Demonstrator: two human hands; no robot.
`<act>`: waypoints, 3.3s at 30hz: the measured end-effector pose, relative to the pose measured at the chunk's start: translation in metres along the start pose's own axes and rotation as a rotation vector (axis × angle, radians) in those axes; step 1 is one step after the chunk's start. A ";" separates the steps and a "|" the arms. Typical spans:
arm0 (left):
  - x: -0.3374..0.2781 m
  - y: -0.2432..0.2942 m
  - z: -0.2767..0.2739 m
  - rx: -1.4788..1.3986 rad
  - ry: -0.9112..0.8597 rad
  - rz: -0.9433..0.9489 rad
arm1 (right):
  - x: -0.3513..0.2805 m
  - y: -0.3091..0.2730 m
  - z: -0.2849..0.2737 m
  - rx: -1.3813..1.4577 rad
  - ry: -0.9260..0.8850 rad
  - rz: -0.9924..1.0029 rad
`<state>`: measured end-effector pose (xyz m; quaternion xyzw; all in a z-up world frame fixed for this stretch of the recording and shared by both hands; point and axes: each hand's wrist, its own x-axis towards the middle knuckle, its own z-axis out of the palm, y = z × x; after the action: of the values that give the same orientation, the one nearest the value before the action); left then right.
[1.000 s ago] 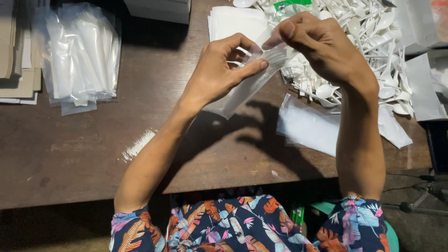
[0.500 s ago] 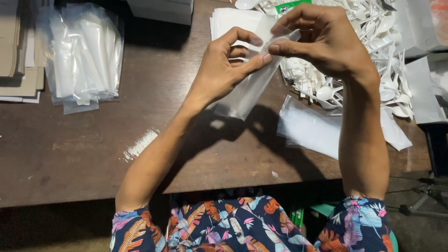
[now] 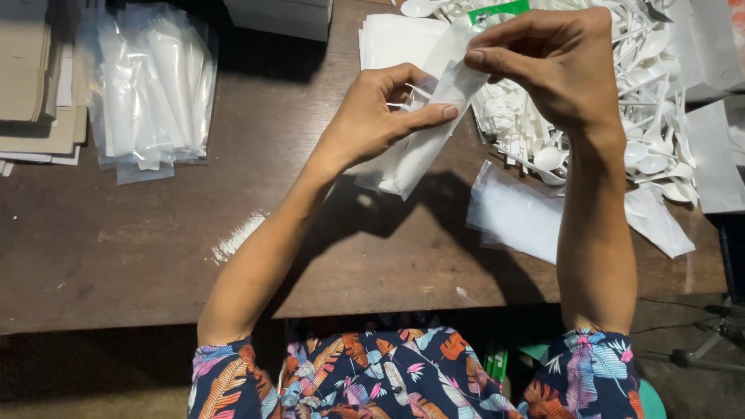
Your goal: Wrapping plastic forks and spoons in paper napkins and placing them into plastic bags.
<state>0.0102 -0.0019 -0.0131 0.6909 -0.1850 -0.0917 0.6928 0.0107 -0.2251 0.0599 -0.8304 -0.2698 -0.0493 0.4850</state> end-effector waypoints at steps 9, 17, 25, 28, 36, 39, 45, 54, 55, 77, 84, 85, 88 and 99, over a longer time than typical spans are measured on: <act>-0.016 -0.009 -0.026 0.117 -0.134 -0.206 | 0.011 0.027 0.016 0.036 0.090 -0.023; -0.047 -0.030 -0.030 0.065 -0.061 -0.351 | 0.022 0.029 0.041 0.128 -0.134 0.256; -0.062 -0.039 -0.033 -0.019 -0.009 -0.504 | 0.021 0.055 0.072 0.225 -0.091 0.438; -0.063 -0.042 -0.035 0.032 0.002 -0.475 | 0.023 0.074 0.083 0.217 -0.058 0.366; -0.071 -0.025 -0.065 0.332 0.071 -0.517 | 0.049 0.103 0.120 0.342 -0.011 0.187; -0.074 0.007 -0.077 0.264 0.186 -0.667 | 0.071 0.108 0.146 0.304 -0.009 0.148; -0.095 -0.018 -0.124 0.704 0.507 -0.504 | 0.125 0.095 0.212 0.219 -0.006 0.057; -0.089 -0.077 -0.137 1.054 0.818 -0.406 | 0.163 0.125 0.286 -0.039 0.070 0.036; -0.090 -0.078 -0.137 1.051 0.822 -0.407 | 0.163 0.125 0.290 -0.040 0.065 0.033; -0.008 -0.106 -0.036 1.229 0.068 0.439 | -0.039 0.154 0.036 -0.580 -0.060 -0.105; 0.047 -0.130 -0.027 1.350 -0.176 0.439 | -0.046 0.189 0.055 -0.687 -0.045 -0.138; 0.044 -0.120 -0.026 1.352 -0.187 0.443 | -0.045 0.188 0.056 -0.684 -0.036 -0.131; 0.037 -0.097 -0.024 1.277 -0.189 0.319 | -0.045 0.192 0.057 -0.767 -0.058 -0.131; 0.041 -0.141 -0.051 1.111 0.073 0.471 | -0.035 0.225 0.058 -0.488 0.106 -0.237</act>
<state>0.0852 0.0260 -0.1464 0.8925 -0.3294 0.1986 0.2358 0.0818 -0.2771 -0.1584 -0.8816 -0.3195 -0.2127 0.2748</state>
